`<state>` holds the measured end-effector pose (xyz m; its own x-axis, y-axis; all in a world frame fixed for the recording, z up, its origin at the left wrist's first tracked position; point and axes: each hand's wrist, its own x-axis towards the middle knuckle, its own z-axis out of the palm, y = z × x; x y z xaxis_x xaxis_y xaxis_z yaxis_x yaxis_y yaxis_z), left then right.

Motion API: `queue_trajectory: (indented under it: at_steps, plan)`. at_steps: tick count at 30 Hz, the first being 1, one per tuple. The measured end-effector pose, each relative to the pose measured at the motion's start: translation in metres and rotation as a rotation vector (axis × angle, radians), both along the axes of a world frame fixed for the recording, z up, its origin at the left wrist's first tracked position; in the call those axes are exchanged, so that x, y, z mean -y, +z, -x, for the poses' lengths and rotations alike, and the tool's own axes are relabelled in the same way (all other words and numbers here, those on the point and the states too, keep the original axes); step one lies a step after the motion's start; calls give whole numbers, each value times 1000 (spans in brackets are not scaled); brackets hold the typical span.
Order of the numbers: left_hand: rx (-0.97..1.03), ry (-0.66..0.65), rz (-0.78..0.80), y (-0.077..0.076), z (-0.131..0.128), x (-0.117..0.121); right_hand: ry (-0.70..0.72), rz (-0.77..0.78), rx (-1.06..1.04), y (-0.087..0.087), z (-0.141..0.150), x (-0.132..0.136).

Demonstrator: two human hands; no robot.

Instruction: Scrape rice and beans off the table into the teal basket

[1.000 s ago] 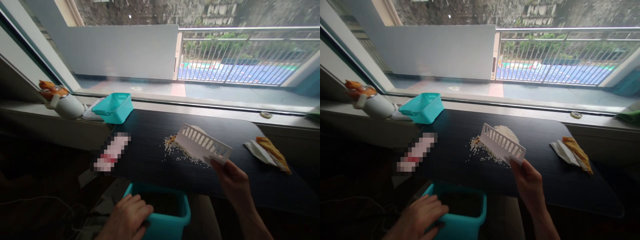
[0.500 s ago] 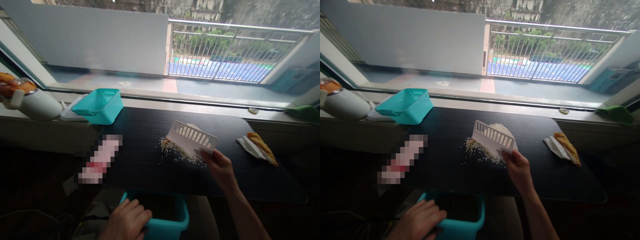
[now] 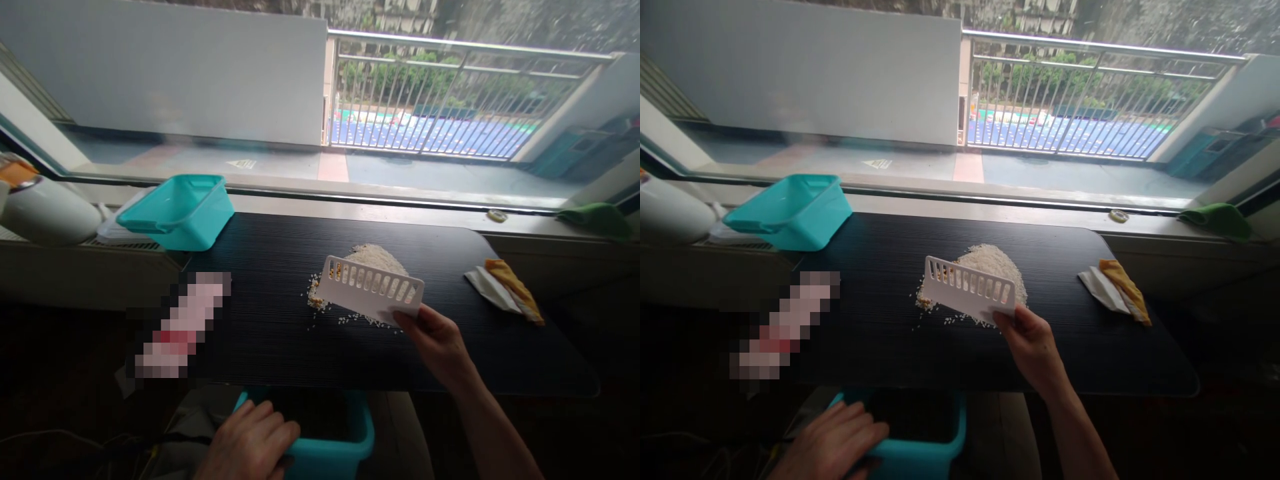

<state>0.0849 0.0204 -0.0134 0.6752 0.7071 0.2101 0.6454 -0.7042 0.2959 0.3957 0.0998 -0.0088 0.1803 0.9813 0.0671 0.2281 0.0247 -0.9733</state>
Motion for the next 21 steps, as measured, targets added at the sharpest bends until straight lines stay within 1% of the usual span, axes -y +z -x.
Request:
queue_trajectory:
  at_steps: [1,2,4,6,8,11,16,21]
  plan:
    - [32,8,-18,-4,-1,0,-10,4,-4,0,-1,1]
    - [112,29,-83,-6,-2,0,-21,8,-9,-1,-3,2]
    - [165,62,-121,-8,-3,0,-28,16,-21,-2,-5,2]
    - [132,46,-79,-3,-3,0,-14,23,-45,-3,-6,2]
    - [69,25,-22,5,-1,0,11,28,-74,-3,-7,3]
    - [21,26,16,15,0,-1,40,46,-103,-2,-6,6]
    - [18,33,24,15,-1,-2,-21,59,-119,1,-5,10]
    - [52,32,3,16,-4,-3,25,77,-121,1,-6,12]
